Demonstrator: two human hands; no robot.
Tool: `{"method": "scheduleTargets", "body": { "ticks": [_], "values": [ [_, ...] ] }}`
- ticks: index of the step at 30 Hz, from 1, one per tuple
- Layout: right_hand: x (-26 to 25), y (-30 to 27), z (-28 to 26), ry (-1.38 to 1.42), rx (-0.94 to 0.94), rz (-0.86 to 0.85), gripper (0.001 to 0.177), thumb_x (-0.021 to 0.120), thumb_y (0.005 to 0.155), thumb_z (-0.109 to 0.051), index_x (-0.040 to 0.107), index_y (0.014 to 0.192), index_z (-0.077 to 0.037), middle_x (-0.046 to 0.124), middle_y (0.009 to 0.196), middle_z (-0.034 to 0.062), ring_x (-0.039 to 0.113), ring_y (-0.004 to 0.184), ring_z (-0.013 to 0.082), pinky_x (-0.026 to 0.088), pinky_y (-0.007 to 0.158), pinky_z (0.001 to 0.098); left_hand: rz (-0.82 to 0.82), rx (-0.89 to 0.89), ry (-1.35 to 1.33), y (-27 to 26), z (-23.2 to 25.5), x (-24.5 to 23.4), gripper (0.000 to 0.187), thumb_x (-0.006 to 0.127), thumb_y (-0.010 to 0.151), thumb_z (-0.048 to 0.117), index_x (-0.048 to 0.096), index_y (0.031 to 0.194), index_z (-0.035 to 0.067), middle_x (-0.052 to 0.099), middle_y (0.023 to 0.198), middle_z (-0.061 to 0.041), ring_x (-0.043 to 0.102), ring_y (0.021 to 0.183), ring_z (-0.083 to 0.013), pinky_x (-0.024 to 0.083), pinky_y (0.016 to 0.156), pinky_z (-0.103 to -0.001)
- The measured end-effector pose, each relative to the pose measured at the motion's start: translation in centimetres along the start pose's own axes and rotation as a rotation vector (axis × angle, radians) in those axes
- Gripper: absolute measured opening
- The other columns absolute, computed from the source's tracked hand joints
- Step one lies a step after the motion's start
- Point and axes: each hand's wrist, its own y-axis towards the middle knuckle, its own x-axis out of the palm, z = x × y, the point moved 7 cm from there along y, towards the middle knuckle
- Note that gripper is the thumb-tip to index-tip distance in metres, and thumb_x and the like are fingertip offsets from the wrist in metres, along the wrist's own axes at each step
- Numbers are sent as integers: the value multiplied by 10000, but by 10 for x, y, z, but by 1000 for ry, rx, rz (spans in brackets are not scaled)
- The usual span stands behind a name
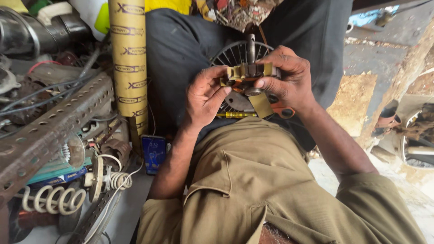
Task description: The person sits on the floor and repairs a motor rotor by cutting strips of insulating paper with scissors and inserting them between the copper windings. They repeatedly adjust the rotor and trim the paper to fit the slots.
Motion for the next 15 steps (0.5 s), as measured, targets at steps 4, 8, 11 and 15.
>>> {"method": "scheduleTargets", "body": {
  "ticks": [4,8,11,15],
  "values": [
    [3,-3,3,-60,-60,-79,396,931,819,-211,758,1133,-41,685,997,19,625,890,101,491,765,220,-130,53,179,8,18,7,571,677,1013,-69,443,1526,21,625,1394,-109,630,1261,-158,526,1124,-303],
    [4,-5,5,-100,-89,-96,388,940,830,-195,750,1130,-39,694,1022,30,635,887,107,499,801,230,-244,245,505,24,44,24,738,793,991,-16,371,1582,114,687,1286,-103,704,1195,-182,585,1059,-294],
    [0,-6,11,-4,-62,-94,371,941,849,-190,742,1128,-49,687,1037,24,628,900,102,495,803,226,-285,270,609,36,52,36,788,853,963,17,360,1568,126,732,1198,-95,758,1095,-187,632,968,-285],
    [-2,-11,17,-18,-97,-111,340,943,872,-150,758,1139,-47,700,994,35,630,930,115,510,833,241,-309,279,622,37,51,44,721,846,985,15,394,1537,126,736,1168,-90,779,1053,-185,666,916,-274]
  ]
}}
